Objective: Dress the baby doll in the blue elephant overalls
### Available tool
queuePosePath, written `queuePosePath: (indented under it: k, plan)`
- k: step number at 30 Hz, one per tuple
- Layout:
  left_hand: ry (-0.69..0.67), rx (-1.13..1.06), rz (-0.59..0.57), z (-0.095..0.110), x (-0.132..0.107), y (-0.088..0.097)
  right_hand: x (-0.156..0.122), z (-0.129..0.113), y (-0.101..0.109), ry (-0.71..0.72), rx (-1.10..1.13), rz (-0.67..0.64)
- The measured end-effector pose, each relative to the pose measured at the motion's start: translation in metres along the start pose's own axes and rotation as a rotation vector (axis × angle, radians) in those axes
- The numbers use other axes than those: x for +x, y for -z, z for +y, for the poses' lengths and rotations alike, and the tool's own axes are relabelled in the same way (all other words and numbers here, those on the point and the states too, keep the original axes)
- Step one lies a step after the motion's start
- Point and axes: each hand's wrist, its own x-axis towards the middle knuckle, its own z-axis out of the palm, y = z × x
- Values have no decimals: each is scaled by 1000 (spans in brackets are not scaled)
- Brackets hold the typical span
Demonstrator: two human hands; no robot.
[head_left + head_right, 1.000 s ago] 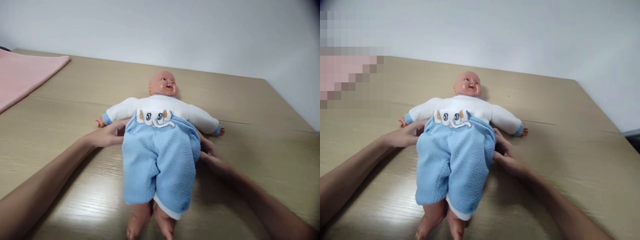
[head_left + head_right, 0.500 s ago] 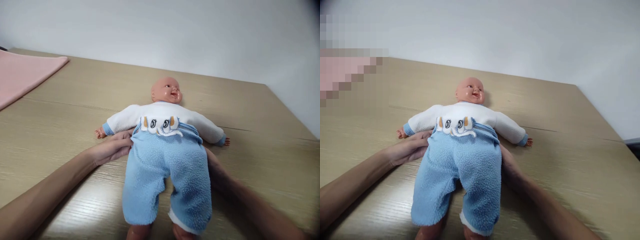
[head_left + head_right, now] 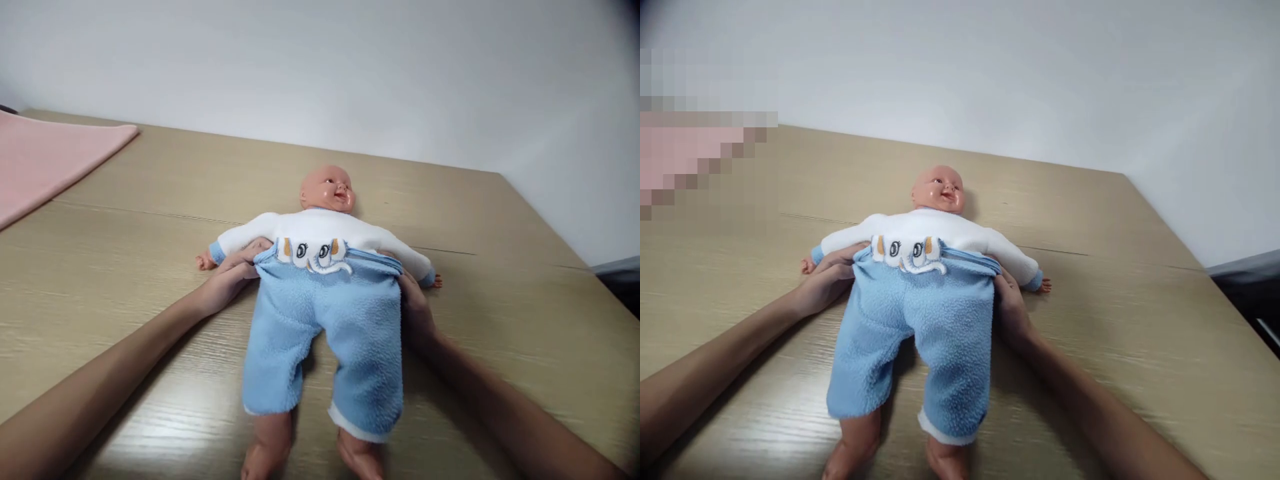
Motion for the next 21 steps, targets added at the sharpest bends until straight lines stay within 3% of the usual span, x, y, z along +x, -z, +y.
queuePosePath:
  k: [3,9,13,17,21]
  plan:
    - [-26,-32,31,7,-2,-5,-3,-12,1,-56,72,11]
    - [109,-192,158,17,2,-21,13,-10,-2,-165,224,-32]
    - [100,-182,114,12,18,-26,25,1,-5,-145,287,-93]
    - [97,-223,48,10,20,-22,19,1,-1,-123,284,-77]
    - [63,-150,99,5,13,-20,14,-4,13,-47,187,-155]
